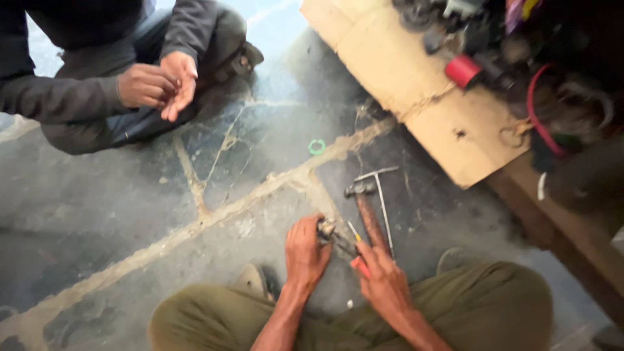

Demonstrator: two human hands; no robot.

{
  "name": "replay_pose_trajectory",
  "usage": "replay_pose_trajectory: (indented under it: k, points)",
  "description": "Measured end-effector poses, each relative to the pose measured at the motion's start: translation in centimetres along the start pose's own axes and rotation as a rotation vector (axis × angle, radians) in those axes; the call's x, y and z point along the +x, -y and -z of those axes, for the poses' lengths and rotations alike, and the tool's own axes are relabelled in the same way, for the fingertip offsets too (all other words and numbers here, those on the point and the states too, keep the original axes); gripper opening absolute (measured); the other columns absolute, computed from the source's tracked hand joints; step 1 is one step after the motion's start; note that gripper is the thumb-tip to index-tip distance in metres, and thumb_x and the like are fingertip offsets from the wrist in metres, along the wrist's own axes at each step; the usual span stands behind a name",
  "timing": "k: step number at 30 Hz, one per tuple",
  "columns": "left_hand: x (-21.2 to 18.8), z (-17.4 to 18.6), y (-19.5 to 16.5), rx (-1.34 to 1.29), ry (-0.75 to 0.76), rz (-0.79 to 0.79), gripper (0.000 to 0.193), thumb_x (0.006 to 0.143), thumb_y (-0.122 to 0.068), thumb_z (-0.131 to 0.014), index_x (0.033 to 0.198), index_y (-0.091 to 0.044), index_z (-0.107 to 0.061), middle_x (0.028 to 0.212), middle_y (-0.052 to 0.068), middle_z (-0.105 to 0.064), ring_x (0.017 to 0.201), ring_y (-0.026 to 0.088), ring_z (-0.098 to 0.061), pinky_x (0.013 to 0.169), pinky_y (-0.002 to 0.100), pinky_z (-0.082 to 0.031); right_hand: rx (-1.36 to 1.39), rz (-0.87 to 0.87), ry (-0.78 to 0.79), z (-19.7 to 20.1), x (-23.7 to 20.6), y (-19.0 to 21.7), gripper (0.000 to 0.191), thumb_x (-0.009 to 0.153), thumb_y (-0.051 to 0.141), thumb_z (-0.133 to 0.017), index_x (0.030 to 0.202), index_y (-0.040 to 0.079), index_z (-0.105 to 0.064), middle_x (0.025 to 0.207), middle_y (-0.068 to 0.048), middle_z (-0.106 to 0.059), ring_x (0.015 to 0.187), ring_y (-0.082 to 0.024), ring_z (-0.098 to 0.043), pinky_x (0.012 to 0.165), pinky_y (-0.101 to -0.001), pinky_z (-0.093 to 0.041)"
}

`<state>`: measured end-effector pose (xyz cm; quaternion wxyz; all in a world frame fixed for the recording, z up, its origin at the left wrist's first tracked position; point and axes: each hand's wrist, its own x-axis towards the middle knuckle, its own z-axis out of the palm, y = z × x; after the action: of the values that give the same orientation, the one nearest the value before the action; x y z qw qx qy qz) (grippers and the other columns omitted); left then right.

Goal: The person sits on the floor and uses a hammer and screwdriver to disassemble a small cylindrical metal component. They repeatedly strike the tool against the object to loosen parts and manipulate the internal components with their hands.

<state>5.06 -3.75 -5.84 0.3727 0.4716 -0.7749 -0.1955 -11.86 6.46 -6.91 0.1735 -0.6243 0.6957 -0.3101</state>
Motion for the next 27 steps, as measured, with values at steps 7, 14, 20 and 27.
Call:
replay_pose_trajectory:
  k: [7,14,20,27]
  points:
    - [0.0,0.4,-0.5,-0.016,0.031,0.047,0.057,0.065,-0.005,-0.082,0.118,-0.007,-0.062,0.109,0.014,-0.067,0.104,0.038,-0.063,0.089,0.047,-0.048,0.075,-0.01,-0.007,0.6,-0.1,-0.1,0.052,0.08,0.001,-0.068,0.131,0.014,-0.062,0.103,-0.014,-0.071,0.092,-0.04,-0.069,0.073,-0.0467,-0.056]
    - [-0.8,0.7,0.0,-0.035,0.059,-0.004,0.055,0.066,-0.005,-0.082,0.118,-0.007,-0.061,0.109,0.015,-0.067,0.104,0.039,-0.063,0.088,0.048,-0.048,0.277,-0.178,0.057,0.6,-0.5,0.3,0.041,0.089,0.008,-0.066,0.129,0.012,-0.066,0.101,-0.014,-0.079,0.097,-0.031,-0.077,0.081,-0.0361,-0.058]
    - [-0.2,0.8,-0.7,-0.251,-0.038,0.028,0.047,0.068,-0.008,-0.084,0.111,-0.008,-0.064,0.105,0.015,-0.07,0.101,0.038,-0.066,0.087,0.044,-0.053,0.559,-0.155,0.2,1.2,-0.5,-0.1,0.029,0.092,0.018,-0.082,0.115,0.004,-0.073,0.1,-0.016,-0.073,0.095,-0.035,-0.073,0.086,-0.0353,-0.056]
    - [-0.3,0.3,0.5,-0.151,-0.021,0.418,0.061,0.07,-0.014,-0.084,0.123,-0.013,-0.055,0.105,0.015,-0.073,0.102,0.038,-0.07,0.083,0.046,-0.056,0.738,-0.389,-0.161,2.7,2.0,0.2,0.035,0.093,0.02,-0.077,0.125,0.006,-0.069,0.09,-0.014,-0.063,0.088,-0.035,-0.057,0.081,-0.0467,-0.045]
